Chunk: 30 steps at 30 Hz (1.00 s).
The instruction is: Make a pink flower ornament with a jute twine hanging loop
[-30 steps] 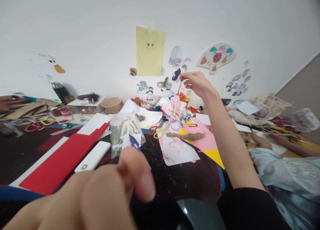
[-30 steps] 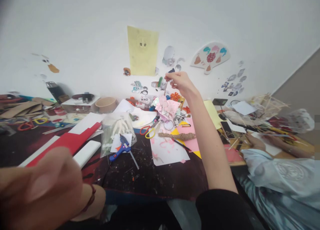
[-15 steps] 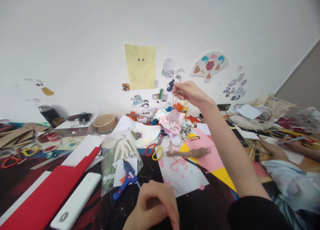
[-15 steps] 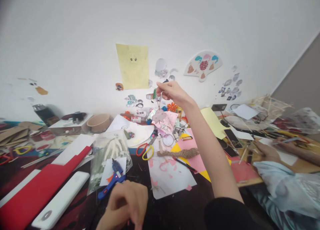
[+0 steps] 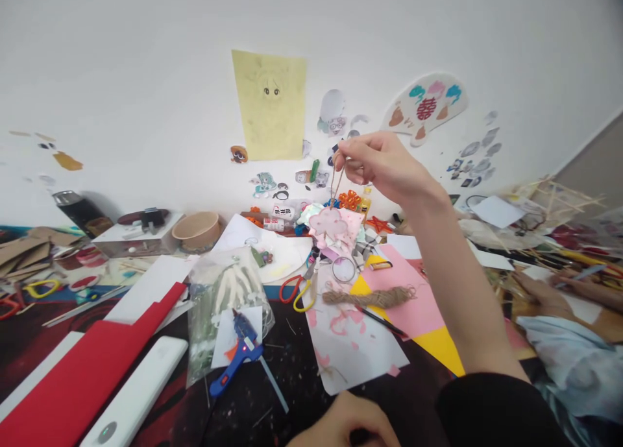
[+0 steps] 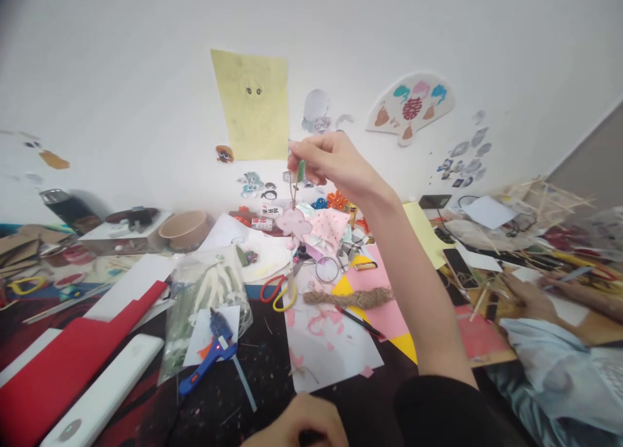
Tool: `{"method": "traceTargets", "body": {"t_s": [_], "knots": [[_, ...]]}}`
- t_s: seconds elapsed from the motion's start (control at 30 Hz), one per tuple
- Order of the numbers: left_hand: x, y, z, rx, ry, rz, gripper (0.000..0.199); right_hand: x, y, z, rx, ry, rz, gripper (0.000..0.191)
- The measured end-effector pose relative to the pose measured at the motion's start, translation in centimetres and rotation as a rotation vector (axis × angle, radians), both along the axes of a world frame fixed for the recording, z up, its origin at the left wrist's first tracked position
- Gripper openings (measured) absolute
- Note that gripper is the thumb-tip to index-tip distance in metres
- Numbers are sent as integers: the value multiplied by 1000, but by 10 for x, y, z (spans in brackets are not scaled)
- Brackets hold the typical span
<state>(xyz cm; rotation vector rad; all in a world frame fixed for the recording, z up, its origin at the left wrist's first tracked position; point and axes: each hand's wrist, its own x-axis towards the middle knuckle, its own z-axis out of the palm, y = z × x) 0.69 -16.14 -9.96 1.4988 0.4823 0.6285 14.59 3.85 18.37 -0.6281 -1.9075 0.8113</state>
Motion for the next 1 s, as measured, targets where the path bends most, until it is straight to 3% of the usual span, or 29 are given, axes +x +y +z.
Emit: {"method": "traceTargets", "body": {"t_s": [0.07, 0.1, 0.17, 0.2, 0.27, 0.33, 0.43, 0.6, 1.0], "knots": [[-13, 13, 26, 413, 40, 303, 30, -2, -8, 2, 23, -1, 20, 36], [-20, 22, 41, 676, 47, 469, 27, -4, -12, 3, 33, 0, 24, 35], [-35, 43, 72, 1081, 89, 906, 44, -7, -21, 3, 46, -1, 16, 33], [-42, 53, 87, 1168, 153, 1128, 47, -10, -25, 2, 49, -4, 13, 31], [-51, 71, 113, 1206, 204, 1369, 51, -14, -33, 0, 47, -6, 22, 29], [-53, 82, 131, 1138, 209, 1343, 53, -19, -41, -3, 37, 1, 59, 28], [-43, 86, 144, 1002, 123, 1208, 42, -24, -54, -6, 20, 23, 125, 29], [-24, 74, 143, 867, -105, 1257, 16, -26, -69, -10, 30, 41, 185, 28], [-26, 57, 141, 785, -292, 1228, 25, -27, -82, -2, 68, 58, 166, 25]]}}
